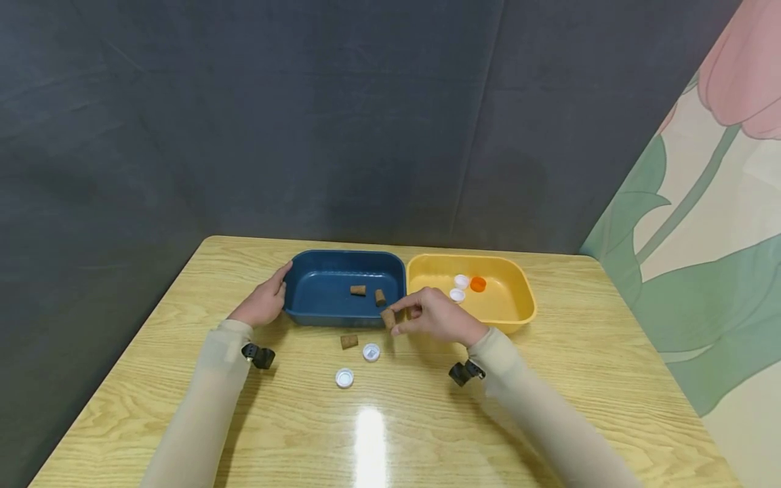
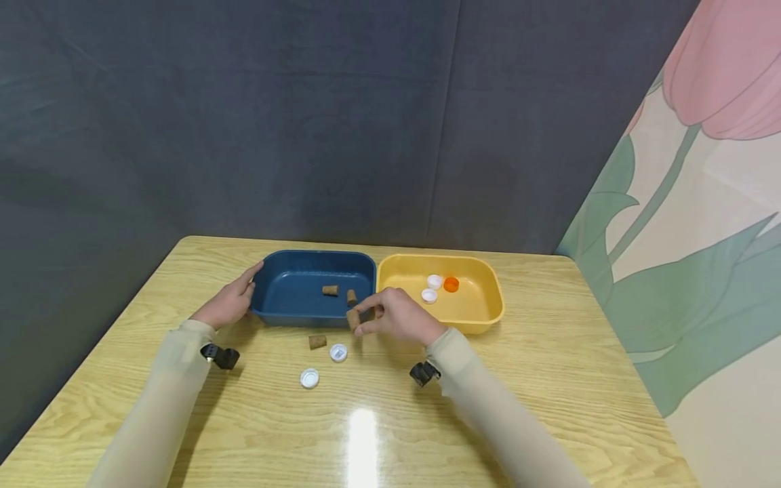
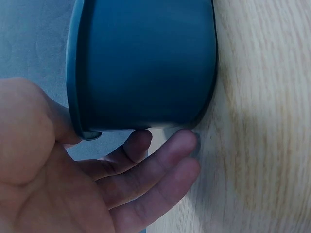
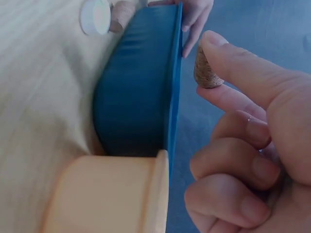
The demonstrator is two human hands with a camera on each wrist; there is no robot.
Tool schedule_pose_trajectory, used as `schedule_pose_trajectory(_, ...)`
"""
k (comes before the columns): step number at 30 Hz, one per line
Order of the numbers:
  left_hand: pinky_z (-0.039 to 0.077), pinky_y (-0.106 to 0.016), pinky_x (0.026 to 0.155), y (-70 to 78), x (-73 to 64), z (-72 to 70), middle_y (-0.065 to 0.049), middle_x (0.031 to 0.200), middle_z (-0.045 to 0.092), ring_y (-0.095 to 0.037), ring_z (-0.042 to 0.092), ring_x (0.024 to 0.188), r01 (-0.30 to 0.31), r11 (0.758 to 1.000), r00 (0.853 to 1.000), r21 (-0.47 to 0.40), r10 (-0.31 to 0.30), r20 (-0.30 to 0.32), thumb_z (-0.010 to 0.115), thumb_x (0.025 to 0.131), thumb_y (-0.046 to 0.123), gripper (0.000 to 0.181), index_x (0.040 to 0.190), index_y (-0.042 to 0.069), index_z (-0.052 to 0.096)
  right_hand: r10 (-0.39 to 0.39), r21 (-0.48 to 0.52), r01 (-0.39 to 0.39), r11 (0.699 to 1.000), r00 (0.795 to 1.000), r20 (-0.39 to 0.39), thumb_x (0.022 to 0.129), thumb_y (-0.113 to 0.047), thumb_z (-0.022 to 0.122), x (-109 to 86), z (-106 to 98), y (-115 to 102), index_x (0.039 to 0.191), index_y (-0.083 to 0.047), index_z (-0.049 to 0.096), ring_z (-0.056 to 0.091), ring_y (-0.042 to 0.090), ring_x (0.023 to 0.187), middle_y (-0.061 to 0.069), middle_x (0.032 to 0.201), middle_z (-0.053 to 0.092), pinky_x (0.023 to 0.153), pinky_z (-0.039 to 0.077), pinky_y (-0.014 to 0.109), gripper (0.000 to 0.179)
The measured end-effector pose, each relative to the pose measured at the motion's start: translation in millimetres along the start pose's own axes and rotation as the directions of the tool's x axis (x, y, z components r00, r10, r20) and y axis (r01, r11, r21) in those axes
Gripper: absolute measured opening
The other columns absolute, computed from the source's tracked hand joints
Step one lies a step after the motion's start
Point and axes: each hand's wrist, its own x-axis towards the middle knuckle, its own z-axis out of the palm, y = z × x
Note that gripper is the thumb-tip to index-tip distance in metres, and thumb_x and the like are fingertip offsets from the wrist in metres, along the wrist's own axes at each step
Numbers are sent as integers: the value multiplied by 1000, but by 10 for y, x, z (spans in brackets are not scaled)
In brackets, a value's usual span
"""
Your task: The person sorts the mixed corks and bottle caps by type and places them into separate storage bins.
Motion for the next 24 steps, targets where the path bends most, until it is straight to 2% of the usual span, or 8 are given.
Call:
schedule_pose_trajectory(2,37,-50,94,2,6,2,-29,158,22,-41,52,104,-2,1000,1000,1,2,1,18,109,14,55,162,8,4,22,-1,-22,1000,1000,-6,85,-25,82,38,-43,-5,119,-11,75,31,10,49,-4,55,39,52,29,23,37)
schedule_pose_trajectory(6,35,-51,97,-6,20,5,-28,160,20,-40,45,121,-2,1000,1000,2,2,-4,19,109,13,55,162,7,5,39,-16,-39,999,999,-13,85,-27,81,131,-130,-31,119,-12,75,32,12,48,-3,54,41,52,29,24,38)
schedule_pose_trajectory(13,36,-50,96,-3,7,8,-29,158,22,-40,51,105,10,1000,1000,-4,-10,3,18,109,13,55,162,8,5,29,-48,-28,998,999,23,88,-27,78,325,-239,-64,124,-9,72,24,12,44,-4,50,33,50,27,25,40)
schedule_pose_trajectory(15,36,-51,96,4,0,9,-29,158,23,-41,50,111,11,1000,1000,-10,-11,3,19,109,13,55,162,8,5,22,-66,-21,998,999,24,89,-26,78,382,-268,-71,124,-9,72,24,12,43,-4,49,33,50,27,25,39)
schedule_pose_trajectory(16,35,-51,97,12,-5,8,-29,158,23,-41,50,109,12,1000,1000,-16,-11,6,19,109,13,55,162,8,5,17,-75,-16,997,1000,23,89,-25,78,410,-285,-77,124,-9,72,24,12,43,-4,49,33,50,27,26,39)
schedule_pose_trajectory(19,34,-51,98,11,-5,9,-28,159,22,-40,46,120,7,1000,1000,-18,-7,3,19,109,13,55,162,8,5,2,-85,-1,996,1000,16,89,-23,78,495,-335,-101,123,-8,73,25,13,44,-2,49,36,50,27,26,37)
schedule_pose_trajectory(24,31,-53,106,0,-1,3,-27,163,14,-40,36,135,3,1000,1000,-23,-3,0,18,109,13,55,162,7,4,13,-137,-10,991,1000,21,87,-24,80,657,-402,-142,121,-8,73,28,13,44,-3,50,37,51,28,27,38)
